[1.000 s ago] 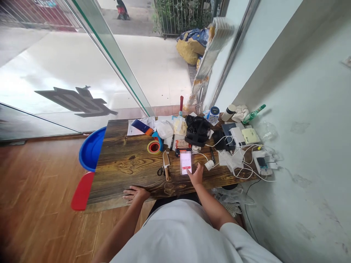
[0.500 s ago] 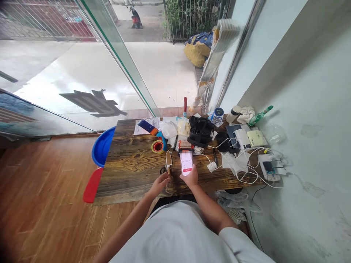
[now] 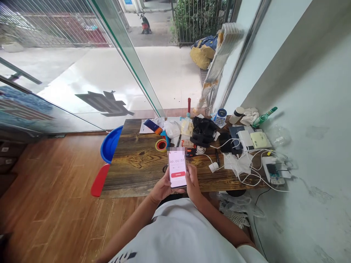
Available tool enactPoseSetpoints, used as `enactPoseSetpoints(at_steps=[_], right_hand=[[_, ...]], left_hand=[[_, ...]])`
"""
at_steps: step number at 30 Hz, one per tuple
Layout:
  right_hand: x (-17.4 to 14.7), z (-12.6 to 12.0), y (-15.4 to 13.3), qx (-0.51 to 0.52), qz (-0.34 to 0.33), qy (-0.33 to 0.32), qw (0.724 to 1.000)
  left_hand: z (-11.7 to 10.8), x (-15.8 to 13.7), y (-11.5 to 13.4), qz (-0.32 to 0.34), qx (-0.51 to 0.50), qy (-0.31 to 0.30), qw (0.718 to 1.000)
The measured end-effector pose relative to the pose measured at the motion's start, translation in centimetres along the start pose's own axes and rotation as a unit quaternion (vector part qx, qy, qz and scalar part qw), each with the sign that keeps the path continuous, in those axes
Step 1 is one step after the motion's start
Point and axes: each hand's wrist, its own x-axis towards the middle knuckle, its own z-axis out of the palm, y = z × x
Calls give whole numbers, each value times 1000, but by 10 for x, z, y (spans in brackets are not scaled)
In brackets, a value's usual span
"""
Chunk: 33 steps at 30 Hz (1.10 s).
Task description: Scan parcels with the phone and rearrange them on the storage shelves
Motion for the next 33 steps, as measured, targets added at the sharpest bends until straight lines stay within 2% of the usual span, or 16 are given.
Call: enactPoseSetpoints(at_steps=[3, 7, 15, 21, 33], right_hand=[[0, 0, -4, 37, 11, -11, 999], [-1, 4, -11, 65, 25, -14, 997], [-2, 6, -24, 93, 6, -40, 995], [-1, 8, -28, 98, -9, -31, 995], [5, 12, -26, 98, -29, -17, 995]], left_hand=[[5, -5, 1, 13, 29, -19, 999], [12, -6, 4, 24, 45, -12, 999], [13, -6, 5, 46, 82, -22, 995], [12, -7, 6, 42, 80, -33, 995], [14, -7, 9, 41, 79, -19, 996]])
